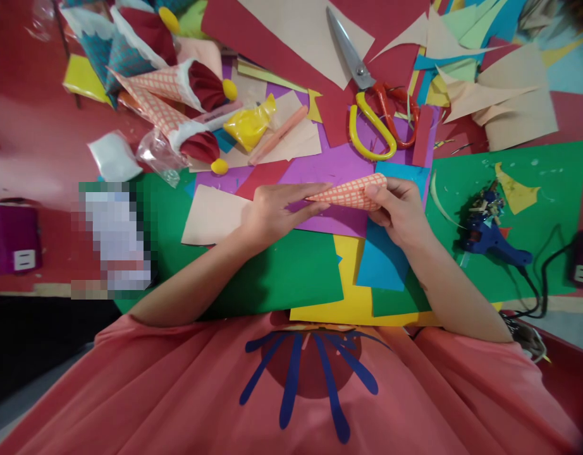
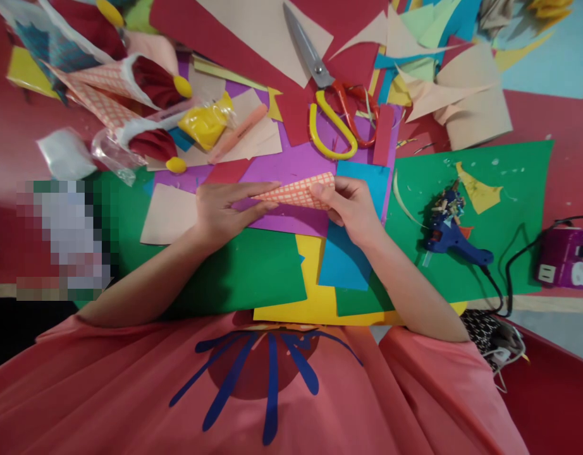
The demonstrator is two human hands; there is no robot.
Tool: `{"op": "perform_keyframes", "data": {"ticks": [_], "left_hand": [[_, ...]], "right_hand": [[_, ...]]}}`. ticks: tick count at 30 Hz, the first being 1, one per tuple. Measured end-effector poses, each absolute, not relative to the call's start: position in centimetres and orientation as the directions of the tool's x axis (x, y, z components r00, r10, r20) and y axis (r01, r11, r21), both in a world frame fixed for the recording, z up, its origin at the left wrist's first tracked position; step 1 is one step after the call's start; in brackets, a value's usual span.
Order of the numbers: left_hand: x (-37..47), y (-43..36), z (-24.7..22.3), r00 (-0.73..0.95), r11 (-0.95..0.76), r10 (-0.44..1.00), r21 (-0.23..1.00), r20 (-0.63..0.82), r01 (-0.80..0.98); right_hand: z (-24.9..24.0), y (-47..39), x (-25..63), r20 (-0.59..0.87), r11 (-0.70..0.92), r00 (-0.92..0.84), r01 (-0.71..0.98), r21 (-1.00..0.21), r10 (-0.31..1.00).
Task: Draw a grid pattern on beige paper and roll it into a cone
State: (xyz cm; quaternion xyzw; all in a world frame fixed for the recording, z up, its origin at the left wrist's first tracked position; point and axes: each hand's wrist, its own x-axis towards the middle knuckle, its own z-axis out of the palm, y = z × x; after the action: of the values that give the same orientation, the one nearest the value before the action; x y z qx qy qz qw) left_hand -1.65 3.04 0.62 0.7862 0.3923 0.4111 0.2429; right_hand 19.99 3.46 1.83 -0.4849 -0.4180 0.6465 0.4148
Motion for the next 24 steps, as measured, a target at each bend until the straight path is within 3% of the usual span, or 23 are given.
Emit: {"op": "perform_keyframes", "data": {"ticks": [14,17,20,24], "left_hand": [[-1.8,3.1,0.5,0.39,-0.622,0.783,0.639,0.485,0.454],[-1.7,3.2,0.4,0.433,-0.688,0.723,0.503,0.538,0.524],[-1.5,3.1,0.3,0.541,-0.722,0.681,0.327,0.494,0.61],[-1.5,2.9,0.0,0.593,-0.72,0.682,0.256,0.428,0.645]], "right_hand": [[2.3,3.7,20.0,-0.339,-0.39,-0.244,-0.202,-0.898,0.908],[2.1,3.5,19.8,-0.304,-0.338,-0.208,-0.152,-0.929,0.93],[2.0,2.9,19.3,-0.223,-0.24,-0.199,-0.066,-0.969,0.954],[2.2,2.3,18.7,-0.173,-0.194,-0.259,-0.057,-0.979,0.95]]}}
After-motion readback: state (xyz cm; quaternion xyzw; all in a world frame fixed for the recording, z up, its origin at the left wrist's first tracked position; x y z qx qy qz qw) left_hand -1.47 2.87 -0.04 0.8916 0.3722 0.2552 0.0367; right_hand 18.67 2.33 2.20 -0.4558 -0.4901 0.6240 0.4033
